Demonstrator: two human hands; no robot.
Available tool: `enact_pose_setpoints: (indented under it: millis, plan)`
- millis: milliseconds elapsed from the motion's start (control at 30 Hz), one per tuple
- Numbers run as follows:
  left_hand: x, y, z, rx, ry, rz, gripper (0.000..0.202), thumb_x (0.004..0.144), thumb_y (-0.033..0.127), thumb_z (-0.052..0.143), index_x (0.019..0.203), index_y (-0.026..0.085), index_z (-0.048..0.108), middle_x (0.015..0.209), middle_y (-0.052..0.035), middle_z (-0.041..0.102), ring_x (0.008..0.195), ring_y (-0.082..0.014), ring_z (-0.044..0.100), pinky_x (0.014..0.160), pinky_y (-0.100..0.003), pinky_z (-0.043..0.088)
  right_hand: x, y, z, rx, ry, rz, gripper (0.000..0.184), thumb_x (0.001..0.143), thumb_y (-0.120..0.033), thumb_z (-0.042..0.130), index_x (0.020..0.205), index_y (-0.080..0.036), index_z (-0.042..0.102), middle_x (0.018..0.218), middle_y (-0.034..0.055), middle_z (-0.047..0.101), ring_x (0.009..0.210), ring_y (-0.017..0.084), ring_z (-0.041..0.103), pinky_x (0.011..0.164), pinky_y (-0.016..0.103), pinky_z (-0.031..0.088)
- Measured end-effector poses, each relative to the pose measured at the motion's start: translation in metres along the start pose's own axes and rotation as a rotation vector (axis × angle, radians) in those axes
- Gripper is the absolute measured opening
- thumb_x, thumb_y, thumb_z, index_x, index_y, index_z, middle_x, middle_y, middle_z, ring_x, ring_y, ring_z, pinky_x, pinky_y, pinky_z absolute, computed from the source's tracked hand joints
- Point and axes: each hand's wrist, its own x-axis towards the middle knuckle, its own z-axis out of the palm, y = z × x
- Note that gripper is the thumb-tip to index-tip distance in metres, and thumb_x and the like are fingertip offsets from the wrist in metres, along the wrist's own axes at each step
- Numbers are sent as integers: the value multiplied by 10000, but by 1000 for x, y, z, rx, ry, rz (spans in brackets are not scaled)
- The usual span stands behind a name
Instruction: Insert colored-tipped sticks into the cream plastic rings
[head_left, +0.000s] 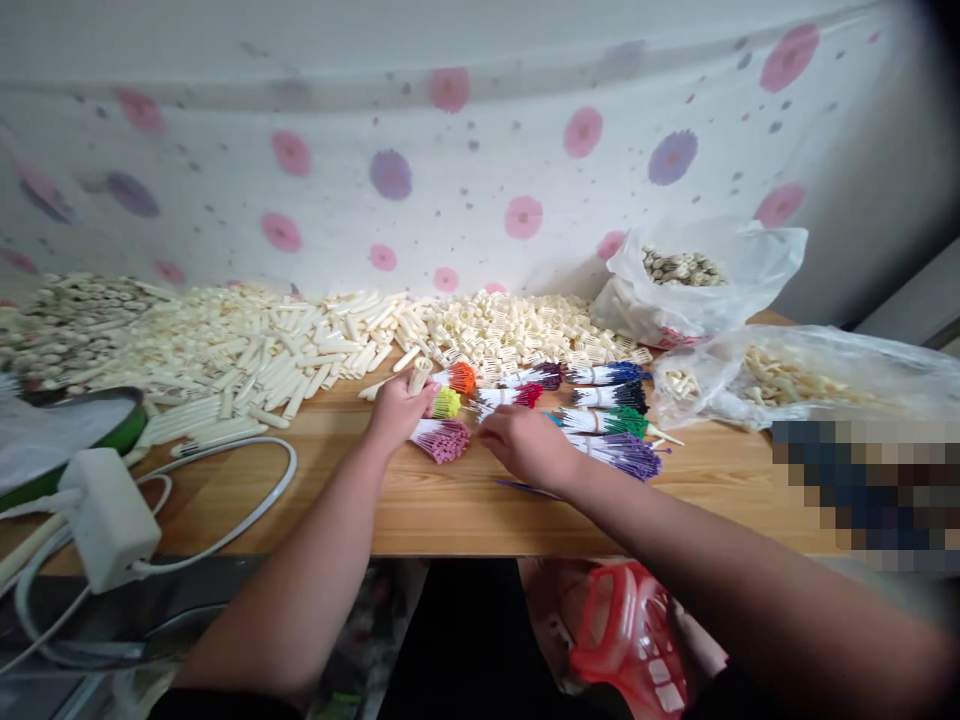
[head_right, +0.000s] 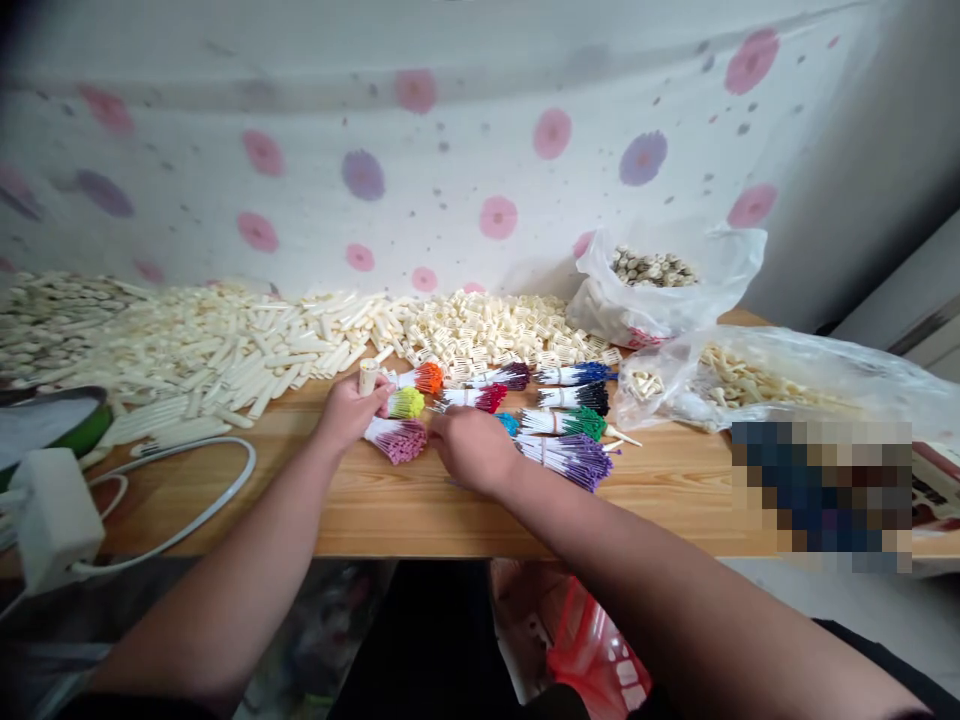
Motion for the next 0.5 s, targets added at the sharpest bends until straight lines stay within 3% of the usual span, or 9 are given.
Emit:
enact_pose_setpoints:
  millis: [200,367,500]
  plan:
    - [-1,-23,1,152,-46,22,243,775,409,518,772,176,589,593,-2,617,526,-154,568,545,-247,417,62,-20,35,-170,-79,88,283,898,-206,399,952,-130,667,966,166,666,898,253,640,728,334,482]
    - [4,-23,1,293,-111,55,193,748,345,553,818,190,644,835,-67,703,767,-219,620,648,-265,405,73,-25,40,-238,-141,99,309,882,-134,366,980,-99,657,975,206,663,889,276,650,722,372,502]
    - [7,-21,-2,377,-146,64,229,783,342,488,821,176,641,838,-106,701,782,-254,622,633,-280,390,70,-30,35,-235,-131,63,324,888,-116,344,1035,-79,630,1050,204,644,982,287,622,754,384,509]
